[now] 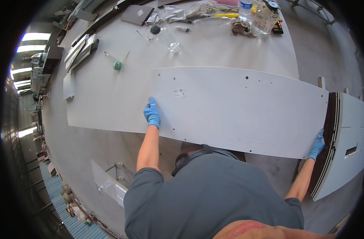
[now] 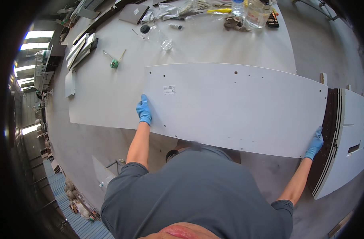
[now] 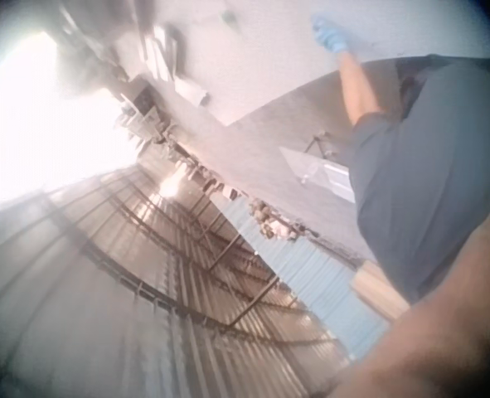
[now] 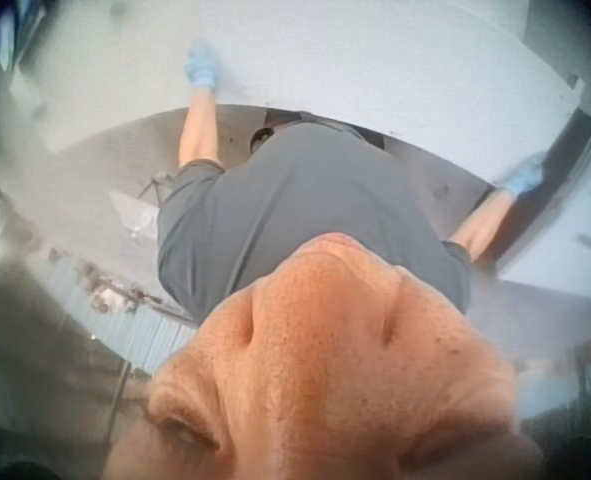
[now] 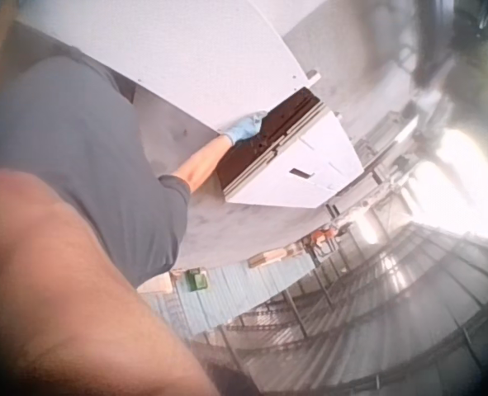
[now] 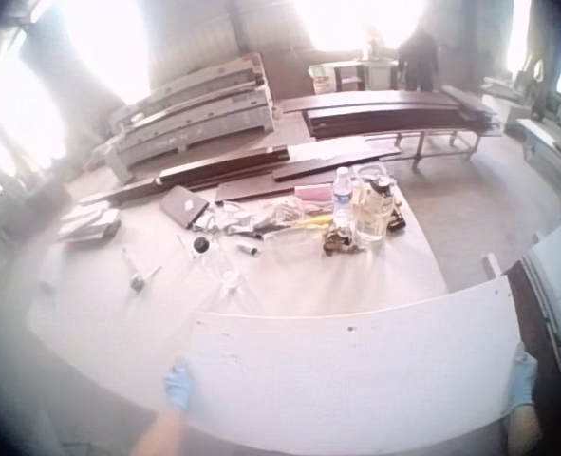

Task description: The person picks up white and brown flat panels from the floor and stacks them on a workbench. They handle the panels one at a time, aligning them and placing them in a pile.

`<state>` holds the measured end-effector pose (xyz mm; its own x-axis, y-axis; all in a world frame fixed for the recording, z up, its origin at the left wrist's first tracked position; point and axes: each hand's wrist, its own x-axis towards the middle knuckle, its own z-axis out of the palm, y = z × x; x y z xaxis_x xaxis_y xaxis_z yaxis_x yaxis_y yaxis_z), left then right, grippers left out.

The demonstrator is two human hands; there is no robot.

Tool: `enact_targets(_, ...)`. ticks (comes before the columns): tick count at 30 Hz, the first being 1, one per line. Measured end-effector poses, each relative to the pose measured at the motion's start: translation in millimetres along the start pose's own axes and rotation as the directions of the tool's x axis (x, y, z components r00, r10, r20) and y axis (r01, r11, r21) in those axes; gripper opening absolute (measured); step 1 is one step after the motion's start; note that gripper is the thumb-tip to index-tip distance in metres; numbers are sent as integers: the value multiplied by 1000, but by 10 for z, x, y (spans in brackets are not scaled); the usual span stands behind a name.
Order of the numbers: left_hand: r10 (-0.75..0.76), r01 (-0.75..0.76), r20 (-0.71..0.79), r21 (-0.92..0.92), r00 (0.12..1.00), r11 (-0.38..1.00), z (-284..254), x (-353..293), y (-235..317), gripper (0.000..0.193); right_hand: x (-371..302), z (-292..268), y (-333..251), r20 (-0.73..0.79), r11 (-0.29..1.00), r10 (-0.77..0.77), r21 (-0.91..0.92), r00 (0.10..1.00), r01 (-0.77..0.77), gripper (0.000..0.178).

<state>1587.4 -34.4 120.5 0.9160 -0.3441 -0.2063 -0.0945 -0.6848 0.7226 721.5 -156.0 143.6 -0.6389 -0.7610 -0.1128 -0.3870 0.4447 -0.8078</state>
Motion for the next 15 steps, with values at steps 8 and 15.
enact_targets(8,58,-55,-22,102,998,993,-1386,1874,-1239,58,-2330,1199,-652,-48,966,-148,-221,988,134,62)
enact_targets(15,75,-49,-79,292,994,955,-2835,3407,-2198,61,-3937,2587,-1168,147,951,-14,-304,989,58,60)
